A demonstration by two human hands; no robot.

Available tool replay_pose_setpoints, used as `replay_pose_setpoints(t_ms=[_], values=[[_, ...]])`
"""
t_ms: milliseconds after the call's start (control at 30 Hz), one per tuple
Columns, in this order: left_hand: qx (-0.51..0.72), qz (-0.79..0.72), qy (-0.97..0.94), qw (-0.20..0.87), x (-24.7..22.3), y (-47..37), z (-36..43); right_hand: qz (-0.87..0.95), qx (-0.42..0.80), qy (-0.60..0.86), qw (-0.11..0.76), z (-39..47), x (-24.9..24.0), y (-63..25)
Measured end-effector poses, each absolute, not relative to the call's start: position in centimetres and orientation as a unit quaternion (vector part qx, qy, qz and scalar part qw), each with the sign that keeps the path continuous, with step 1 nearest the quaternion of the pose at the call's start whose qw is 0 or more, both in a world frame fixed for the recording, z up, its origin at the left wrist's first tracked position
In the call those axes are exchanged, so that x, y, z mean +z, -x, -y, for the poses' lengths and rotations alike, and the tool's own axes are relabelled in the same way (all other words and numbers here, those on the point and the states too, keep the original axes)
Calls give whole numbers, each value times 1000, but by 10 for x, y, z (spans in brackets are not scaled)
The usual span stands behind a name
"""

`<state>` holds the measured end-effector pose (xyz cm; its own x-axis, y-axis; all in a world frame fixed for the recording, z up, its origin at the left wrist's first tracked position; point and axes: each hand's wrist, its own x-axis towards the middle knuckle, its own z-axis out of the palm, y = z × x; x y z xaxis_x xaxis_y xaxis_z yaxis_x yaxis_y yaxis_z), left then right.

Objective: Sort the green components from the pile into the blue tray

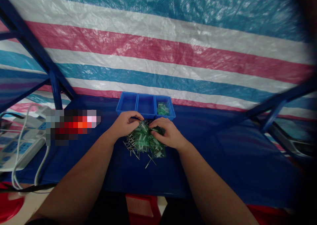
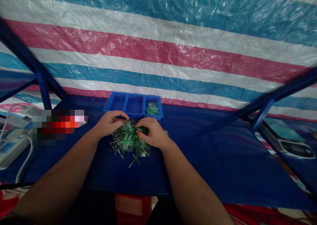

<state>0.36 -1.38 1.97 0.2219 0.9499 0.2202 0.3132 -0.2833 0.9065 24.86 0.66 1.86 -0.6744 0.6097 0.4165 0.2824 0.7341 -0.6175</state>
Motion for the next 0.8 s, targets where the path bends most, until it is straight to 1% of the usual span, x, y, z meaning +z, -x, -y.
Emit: replay_pose_setpoints(t_ms=[133,200,333,433,567,667,800], values=[[433,-445,-677,396,16,-3,12,833,272,284,389,-9,17,-249],[442,-426,-684,394,13,-3,11,810,291,298,413,-10,15,-250],[438,-421,-705,367,10,-6,10,744,388,329,433,-14,12,-251],[426,-452,-704,344,11,-5,10,648,467,361,481,-17,9,-250],[423,-491,-684,333,10,-3,9,514,522,412,542,-21,9,-252],[437,-495,-666,348,7,-3,8,467,529,416,574,-25,11,-256],[443,-491,-658,361,5,-4,7,459,511,405,603,-32,11,-263]])
